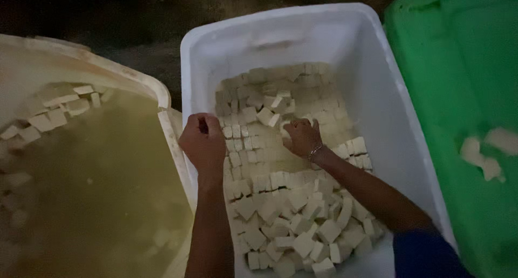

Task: The person arranges cut tofu cubes into neat rows inside a white plastic tray, pressing them into place by hand. They then scoop handfuls of tofu cubes out of a water-filled tub and transfer them into the tray, continuing to arrange the cubes in rows.

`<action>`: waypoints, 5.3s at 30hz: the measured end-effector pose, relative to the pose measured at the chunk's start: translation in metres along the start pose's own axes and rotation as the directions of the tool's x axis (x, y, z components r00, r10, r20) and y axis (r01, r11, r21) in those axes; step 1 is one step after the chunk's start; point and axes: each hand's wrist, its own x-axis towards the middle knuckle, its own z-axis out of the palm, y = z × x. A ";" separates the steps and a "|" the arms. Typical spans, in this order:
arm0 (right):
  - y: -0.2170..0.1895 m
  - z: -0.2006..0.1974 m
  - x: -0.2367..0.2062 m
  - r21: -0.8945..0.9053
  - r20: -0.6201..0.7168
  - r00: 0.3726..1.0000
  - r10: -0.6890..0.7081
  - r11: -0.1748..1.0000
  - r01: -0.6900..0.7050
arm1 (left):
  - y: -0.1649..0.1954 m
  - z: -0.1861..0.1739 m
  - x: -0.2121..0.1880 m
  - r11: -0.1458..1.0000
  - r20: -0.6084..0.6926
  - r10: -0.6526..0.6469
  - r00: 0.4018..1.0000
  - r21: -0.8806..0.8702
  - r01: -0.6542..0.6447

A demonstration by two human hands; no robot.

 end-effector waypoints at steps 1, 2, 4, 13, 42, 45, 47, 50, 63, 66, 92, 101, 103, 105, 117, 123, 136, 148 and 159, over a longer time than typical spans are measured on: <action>0.001 -0.001 0.006 0.035 -0.128 0.992 -0.008 0.999 0.013 | 0.000 0.000 0.000 1.000 -0.001 0.022 1.000 0.010 -0.022; 0.001 0.000 0.013 0.078 -0.249 0.969 -0.007 0.997 0.027 | 0.000 -0.001 0.000 1.000 0.011 -0.014 1.000 0.008 0.014; 0.001 -0.008 0.045 -0.007 -0.470 0.873 -0.127 0.990 0.140 | 0.000 -0.001 0.000 0.997 0.029 -0.077 0.997 0.000 0.077; 0.037 0.018 0.046 0.064 -0.382 0.916 -0.125 0.985 0.161 | 0.005 -0.002 0.001 0.995 0.023 -0.093 0.995 -0.020 0.094; 0.047 -0.022 0.121 0.055 -0.192 0.939 -0.285 0.952 0.300 | 0.001 -0.004 0.001 0.996 0.047 -0.095 0.994 0.001 0.095; 0.051 -0.020 0.118 0.170 -0.061 0.979 -0.192 0.965 0.200 | 0.001 -0.004 0.001 0.997 0.047 -0.078 0.996 0.012 0.077; 0.050 -0.018 0.117 0.172 -0.061 0.986 -0.153 0.972 0.161 | 0.000 -0.004 0.001 0.998 0.042 -0.066 0.997 0.014 0.065; 0.052 -0.011 0.116 0.114 -0.170 0.944 -0.284 0.945 0.305 | -0.003 -0.004 0.002 0.999 0.032 -0.043 0.999 0.022 0.042; 0.071 0.050 0.036 0.555 -0.364 0.834 0.415 0.816 -0.164 | -0.002 -0.004 0.003 1.000 0.025 -0.009 1.000 0.026 0.009; 0.065 0.056 0.027 0.610 -0.246 0.865 0.438 0.763 -0.213 | -0.002 -0.004 0.004 0.999 0.032 -0.018 0.999 0.029 0.017; 0.047 0.007 0.083 0.281 -0.349 0.930 -0.113 0.934 0.219 | -0.007 -0.003 0.005 0.998 0.050 -0.008 0.999 0.070 0.005; 0.066 0.012 0.006 0.460 -0.185 0.873 -0.450 0.746 0.482 | 0.001 -0.003 0.005 0.992 0.085 0.085 0.993 0.088 -0.093; 0.047 0.032 -0.005 0.147 0.192 0.870 -0.454 0.890 0.432 | 0.005 -0.004 0.005 0.990 0.105 0.094 0.990 0.093 -0.104; 0.039 0.052 -0.013 0.067 0.159 0.836 -0.525 0.851 0.521 | 0.008 -0.002 0.006 0.989 0.138 0.025 0.990 0.143 -0.045; 0.008 0.065 -0.017 -0.217 0.442 0.781 -0.441 0.792 0.570 | -0.012 0.008 0.018 0.960 0.106 0.132 0.986 0.236 -0.154; -0.003 0.041 -0.021 -0.107 0.515 0.741 -0.431 0.825 0.554 | -0.016 0.008 0.023 0.922 0.156 0.120 0.980 0.349 -0.168; 0.012 0.006 0.018 -0.012 0.070 0.862 -0.502 0.864 0.504 | -0.015 0.007 0.017 0.861 0.137 0.294 0.946 0.392 -0.324; 0.039 0.004 0.021 0.337 -0.330 0.919 -0.215 0.883 0.327 | 0.168 -0.071 -0.078 0.537 0.531 0.557 0.638 -0.817 0.210; 0.053 0.019 -0.052 0.192 -0.362 0.919 -0.155 0.952 0.237 | 0.160 -0.122 -0.165 0.432 0.626 0.556 0.547 -0.779 0.454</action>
